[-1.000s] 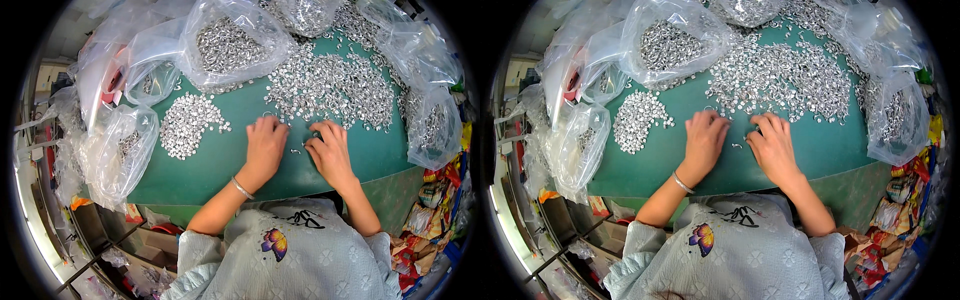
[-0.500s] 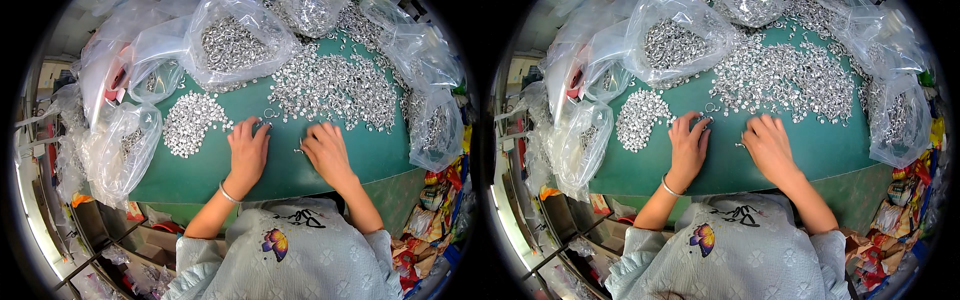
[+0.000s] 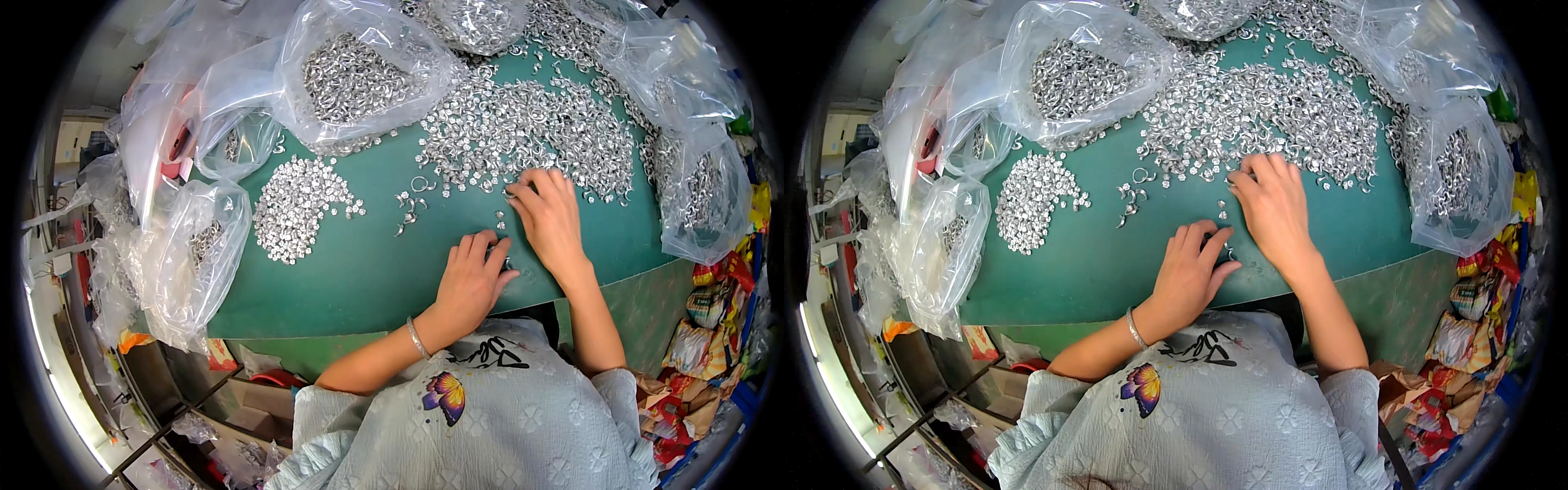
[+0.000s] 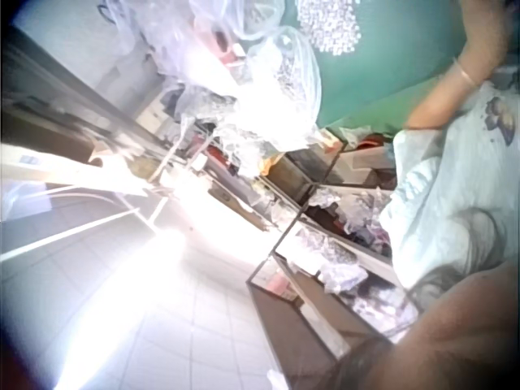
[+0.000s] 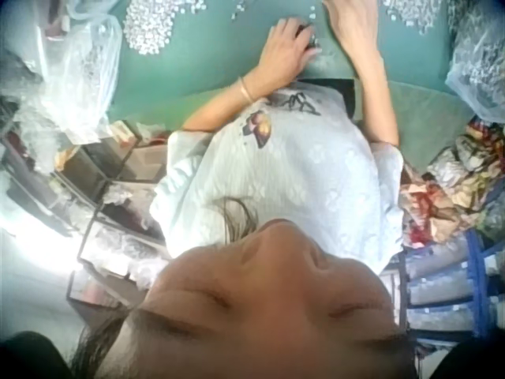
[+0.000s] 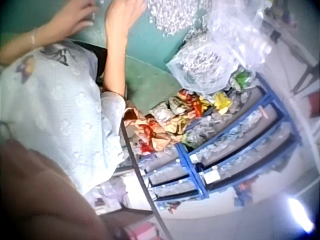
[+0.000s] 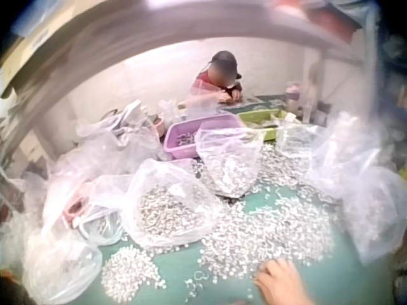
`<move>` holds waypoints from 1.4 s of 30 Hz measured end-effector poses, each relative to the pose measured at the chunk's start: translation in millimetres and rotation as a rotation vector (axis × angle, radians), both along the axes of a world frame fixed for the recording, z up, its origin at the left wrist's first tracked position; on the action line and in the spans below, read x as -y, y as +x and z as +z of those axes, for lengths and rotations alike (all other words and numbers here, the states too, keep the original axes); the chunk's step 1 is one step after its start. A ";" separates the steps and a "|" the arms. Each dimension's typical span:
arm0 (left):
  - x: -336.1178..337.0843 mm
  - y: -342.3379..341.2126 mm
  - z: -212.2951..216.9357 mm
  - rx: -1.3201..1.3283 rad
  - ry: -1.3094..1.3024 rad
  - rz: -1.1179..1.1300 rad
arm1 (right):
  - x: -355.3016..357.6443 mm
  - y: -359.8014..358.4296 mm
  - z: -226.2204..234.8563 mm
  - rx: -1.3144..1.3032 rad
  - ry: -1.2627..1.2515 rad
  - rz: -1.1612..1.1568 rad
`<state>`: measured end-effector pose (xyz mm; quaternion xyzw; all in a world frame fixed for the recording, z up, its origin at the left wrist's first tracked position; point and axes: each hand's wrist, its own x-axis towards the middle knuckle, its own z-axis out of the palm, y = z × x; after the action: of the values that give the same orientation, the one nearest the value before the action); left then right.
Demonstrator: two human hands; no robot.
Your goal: The person sorts small silver flower-shaped metal pieces by hand on a green workbench, moving them between bags and central piles.
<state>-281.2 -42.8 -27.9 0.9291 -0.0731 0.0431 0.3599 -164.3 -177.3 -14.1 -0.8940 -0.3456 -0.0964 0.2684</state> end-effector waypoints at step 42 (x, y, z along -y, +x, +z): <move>-78.7 -24.2 5.3 0.077 0.047 0.471 | 51.0 -69.1 -20.8 -0.190 0.149 0.008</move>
<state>-305.4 35.9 -22.7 0.9264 0.1311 0.1594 0.3149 -233.4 -228.3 -34.9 -0.8754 -0.3139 -0.0353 0.3659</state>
